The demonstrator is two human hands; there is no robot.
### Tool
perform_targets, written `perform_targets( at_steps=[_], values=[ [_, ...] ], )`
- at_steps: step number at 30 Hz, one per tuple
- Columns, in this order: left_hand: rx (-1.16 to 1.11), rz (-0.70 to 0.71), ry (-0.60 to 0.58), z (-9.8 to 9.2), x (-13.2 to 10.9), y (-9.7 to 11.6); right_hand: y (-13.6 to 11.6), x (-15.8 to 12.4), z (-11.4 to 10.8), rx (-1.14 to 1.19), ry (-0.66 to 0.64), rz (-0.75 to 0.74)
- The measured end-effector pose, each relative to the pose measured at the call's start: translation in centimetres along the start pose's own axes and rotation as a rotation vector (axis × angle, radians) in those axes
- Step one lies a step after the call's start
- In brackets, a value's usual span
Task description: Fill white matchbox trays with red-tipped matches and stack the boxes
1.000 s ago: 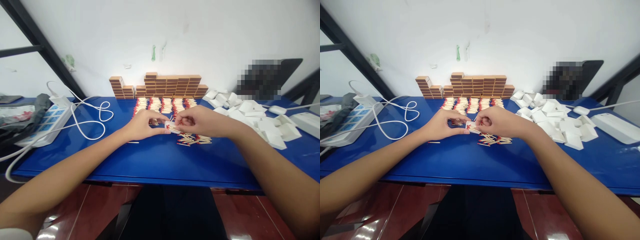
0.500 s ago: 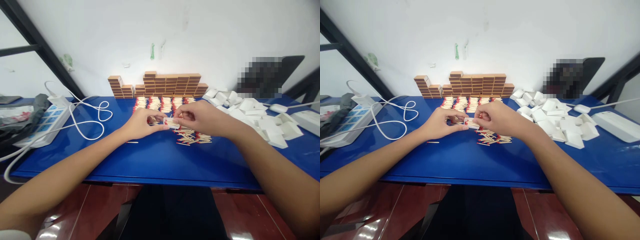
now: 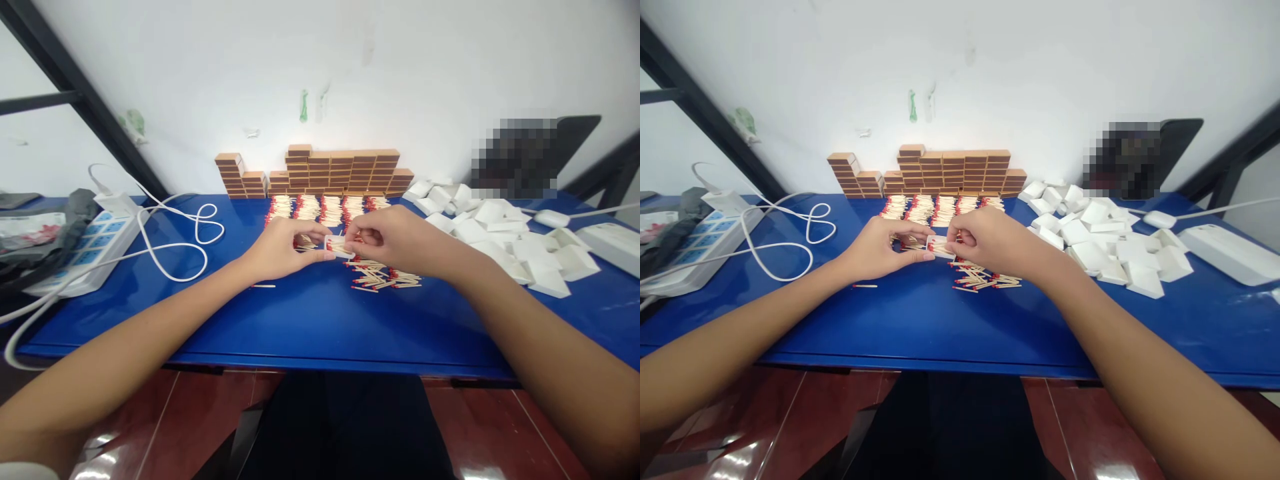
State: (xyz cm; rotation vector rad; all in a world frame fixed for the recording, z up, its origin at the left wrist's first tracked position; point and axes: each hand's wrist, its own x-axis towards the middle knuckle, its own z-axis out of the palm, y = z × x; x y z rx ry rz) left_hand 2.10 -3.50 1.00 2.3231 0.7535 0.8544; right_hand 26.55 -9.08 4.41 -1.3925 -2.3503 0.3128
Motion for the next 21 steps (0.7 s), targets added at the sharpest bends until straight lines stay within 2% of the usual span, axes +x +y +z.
perform_targets(
  at_steps=[6,11,17,19,21],
  values=[
    [0.039,0.058,-0.013,-0.2,0.0,0.3,-0.2,0.1,0.4,-0.025,0.038,-0.024],
    [0.06,0.089,-0.001,-0.2,0.0,0.4,-0.8,0.3,0.7,-0.081,0.059,0.021],
    [0.075,0.048,0.019,-0.1,0.0,0.0,-0.2,-0.1,-0.4,-0.051,0.095,0.011],
    [0.115,0.041,0.054,-0.2,0.0,-0.4,0.1,-0.4,-1.1,-0.015,0.056,0.023],
    [0.167,0.052,0.09,-0.3,0.1,-0.9,0.2,-0.7,-1.8,0.017,-0.102,0.033]
  ],
)
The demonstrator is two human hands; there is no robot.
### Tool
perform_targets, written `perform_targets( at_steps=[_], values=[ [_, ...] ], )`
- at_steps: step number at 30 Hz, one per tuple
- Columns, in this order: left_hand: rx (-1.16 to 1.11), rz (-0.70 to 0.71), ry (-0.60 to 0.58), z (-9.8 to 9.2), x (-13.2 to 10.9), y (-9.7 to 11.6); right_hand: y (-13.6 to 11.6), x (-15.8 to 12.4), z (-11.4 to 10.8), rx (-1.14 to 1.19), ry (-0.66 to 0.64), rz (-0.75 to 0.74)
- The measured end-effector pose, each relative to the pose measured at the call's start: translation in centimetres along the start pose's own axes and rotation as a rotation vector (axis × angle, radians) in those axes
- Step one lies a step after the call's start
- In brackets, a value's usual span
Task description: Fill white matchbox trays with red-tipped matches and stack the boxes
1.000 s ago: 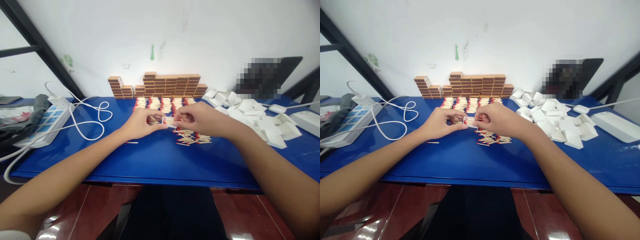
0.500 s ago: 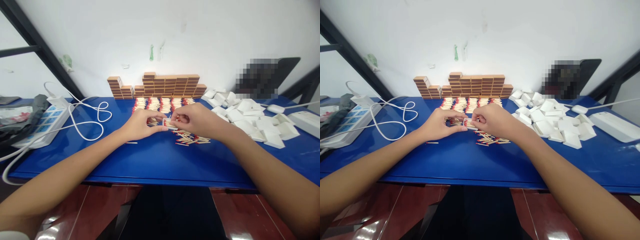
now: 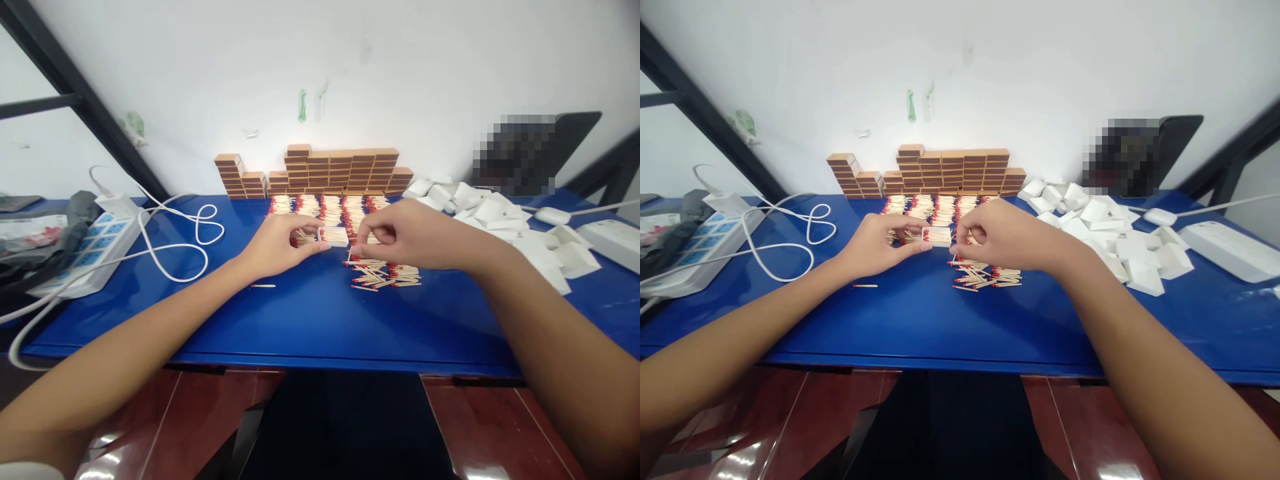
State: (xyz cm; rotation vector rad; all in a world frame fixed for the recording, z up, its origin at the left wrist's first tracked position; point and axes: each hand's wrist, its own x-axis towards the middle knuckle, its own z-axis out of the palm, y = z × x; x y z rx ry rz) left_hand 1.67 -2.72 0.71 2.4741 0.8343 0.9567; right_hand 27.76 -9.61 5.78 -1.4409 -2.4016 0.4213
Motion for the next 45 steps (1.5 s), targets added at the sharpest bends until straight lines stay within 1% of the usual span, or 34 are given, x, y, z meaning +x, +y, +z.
perform_targets(
  at_steps=[2,4,8,13,15,19,23,26,28,32,35,41,45],
  values=[
    [0.035,0.021,0.015,-0.1,0.1,-0.3,-0.1,-0.3,-0.3,0.004,-0.198,0.014],
    [0.049,0.038,0.015,-0.2,0.1,-0.4,-0.4,-0.4,-0.3,-0.007,-0.316,0.03],
    [0.065,0.052,0.004,-0.2,0.1,-0.3,-0.7,-0.4,0.0,0.0,-0.379,0.052],
    [0.032,0.069,-0.007,0.0,0.2,-0.4,-0.5,-0.4,0.3,0.066,-0.448,0.114],
    [0.028,0.078,-0.006,0.0,0.2,-0.5,-0.4,-0.5,0.4,0.084,-0.455,0.126],
    [0.046,0.094,-0.002,-0.1,0.2,-0.4,-0.2,-0.4,0.9,0.129,-0.423,0.156],
    [0.068,0.092,-0.006,-0.1,0.2,-0.3,0.0,-0.2,1.3,0.116,-0.408,0.124],
    [0.066,0.092,0.0,-0.1,0.1,-0.4,-0.1,0.0,1.0,0.113,-0.38,0.096],
    [0.067,0.096,0.003,-0.1,0.1,-0.5,-0.3,-0.1,0.5,0.099,-0.366,0.105],
    [0.081,0.108,-0.005,0.0,0.1,-0.5,-0.8,-0.5,-0.6,0.002,-0.421,0.13],
    [0.099,0.131,-0.003,0.1,0.1,-0.5,-0.9,-0.6,-0.8,-0.046,-0.466,0.15],
    [0.102,0.153,-0.009,0.0,0.2,-0.6,-0.6,-0.3,-0.4,-0.045,-0.494,0.141],
    [0.109,0.166,-0.009,0.0,0.2,-0.6,-0.3,-0.4,-0.6,-0.066,-0.457,0.168]
  ],
)
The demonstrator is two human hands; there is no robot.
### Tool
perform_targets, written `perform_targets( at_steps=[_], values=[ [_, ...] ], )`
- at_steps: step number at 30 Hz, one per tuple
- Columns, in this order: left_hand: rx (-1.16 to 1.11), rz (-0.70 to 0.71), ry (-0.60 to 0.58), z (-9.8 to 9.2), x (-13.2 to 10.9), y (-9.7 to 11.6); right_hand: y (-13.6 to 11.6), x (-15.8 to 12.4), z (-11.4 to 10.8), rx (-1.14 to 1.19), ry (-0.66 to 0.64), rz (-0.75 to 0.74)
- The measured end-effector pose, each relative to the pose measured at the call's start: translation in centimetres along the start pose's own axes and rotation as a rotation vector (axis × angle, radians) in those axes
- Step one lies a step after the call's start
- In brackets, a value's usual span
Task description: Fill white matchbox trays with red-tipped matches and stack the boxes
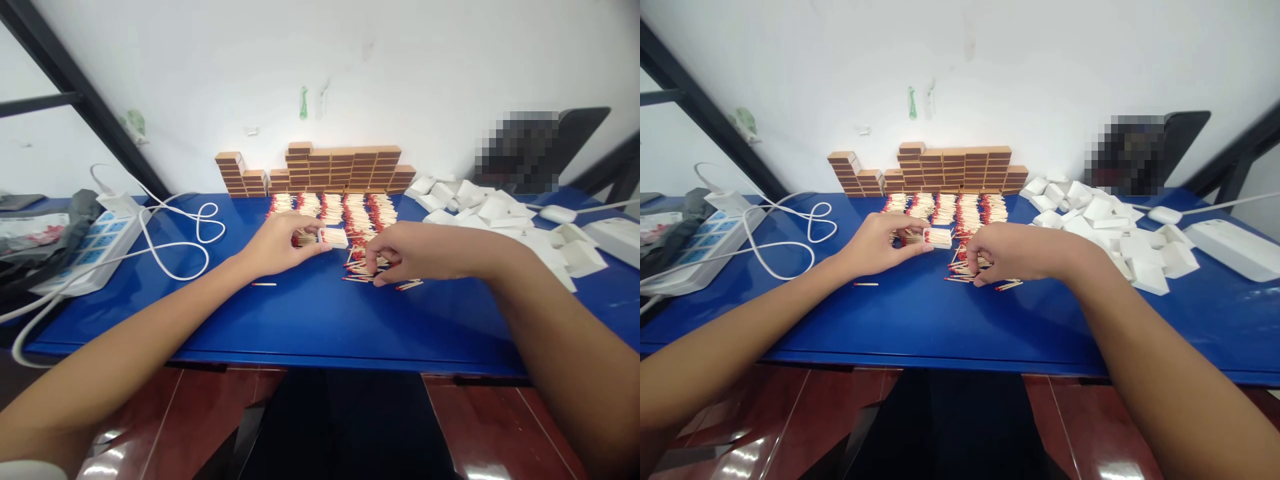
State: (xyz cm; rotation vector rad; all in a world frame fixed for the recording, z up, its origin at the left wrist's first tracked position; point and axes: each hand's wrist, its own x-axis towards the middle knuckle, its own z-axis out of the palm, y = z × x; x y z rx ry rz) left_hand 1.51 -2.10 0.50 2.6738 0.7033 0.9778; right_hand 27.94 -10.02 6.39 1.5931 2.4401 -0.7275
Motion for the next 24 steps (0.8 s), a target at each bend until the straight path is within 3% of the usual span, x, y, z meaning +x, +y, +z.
perform_targets(
  at_steps=[12,24],
  values=[
    [0.014,0.026,-0.015,0.09,0.01,-0.09,-0.35,-0.43,0.14,-0.032,-0.07,0.009],
    [-0.009,0.048,-0.016,0.0,0.05,0.11,-0.56,0.38,0.7,0.049,0.081,-0.108]
  ],
)
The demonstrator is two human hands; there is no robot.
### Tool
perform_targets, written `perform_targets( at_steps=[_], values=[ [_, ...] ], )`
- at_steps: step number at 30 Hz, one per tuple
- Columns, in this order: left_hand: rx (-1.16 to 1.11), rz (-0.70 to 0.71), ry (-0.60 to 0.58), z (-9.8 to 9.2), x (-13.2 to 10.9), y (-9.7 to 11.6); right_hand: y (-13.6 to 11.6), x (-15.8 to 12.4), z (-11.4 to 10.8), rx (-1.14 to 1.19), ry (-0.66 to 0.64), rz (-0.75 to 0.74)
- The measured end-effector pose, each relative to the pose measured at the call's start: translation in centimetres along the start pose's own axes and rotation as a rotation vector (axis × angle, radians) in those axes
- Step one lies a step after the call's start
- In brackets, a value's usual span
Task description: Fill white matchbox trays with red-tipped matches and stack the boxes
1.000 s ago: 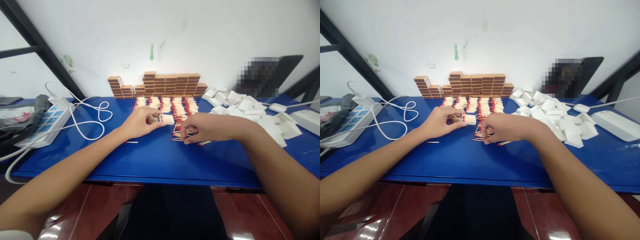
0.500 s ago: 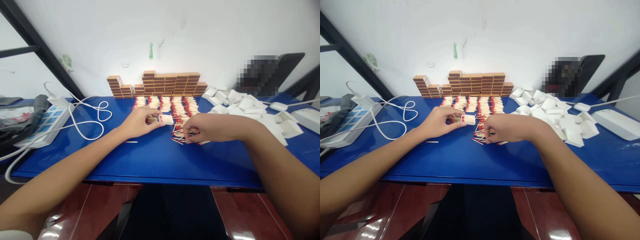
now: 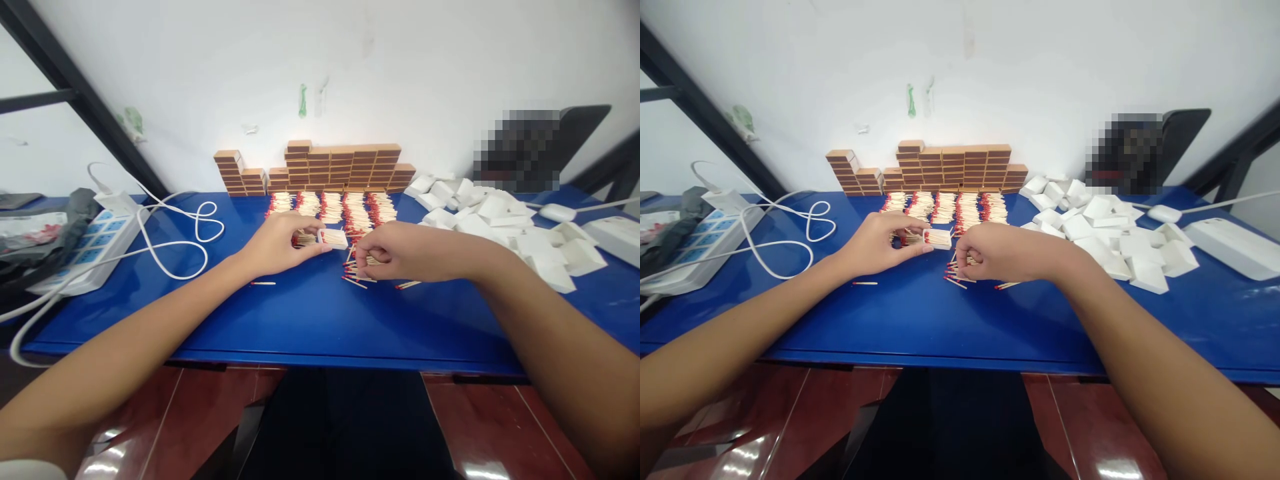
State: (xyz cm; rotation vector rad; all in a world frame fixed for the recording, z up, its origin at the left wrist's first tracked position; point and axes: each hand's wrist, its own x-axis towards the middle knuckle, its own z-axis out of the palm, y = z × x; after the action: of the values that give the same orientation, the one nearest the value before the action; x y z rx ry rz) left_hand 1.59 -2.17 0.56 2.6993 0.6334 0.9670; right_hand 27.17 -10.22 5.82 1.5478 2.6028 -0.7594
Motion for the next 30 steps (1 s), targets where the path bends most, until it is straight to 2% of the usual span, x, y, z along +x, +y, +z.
perform_targets(
  at_steps=[17,30],
  values=[
    [0.01,-0.028,-0.011,0.07,-0.12,-0.02,-0.54,-0.56,-0.47,0.046,-0.128,0.087],
    [0.006,-0.037,-0.024,-0.05,-0.06,0.09,-0.55,-0.59,-0.63,-0.051,-0.138,0.094]
  ],
)
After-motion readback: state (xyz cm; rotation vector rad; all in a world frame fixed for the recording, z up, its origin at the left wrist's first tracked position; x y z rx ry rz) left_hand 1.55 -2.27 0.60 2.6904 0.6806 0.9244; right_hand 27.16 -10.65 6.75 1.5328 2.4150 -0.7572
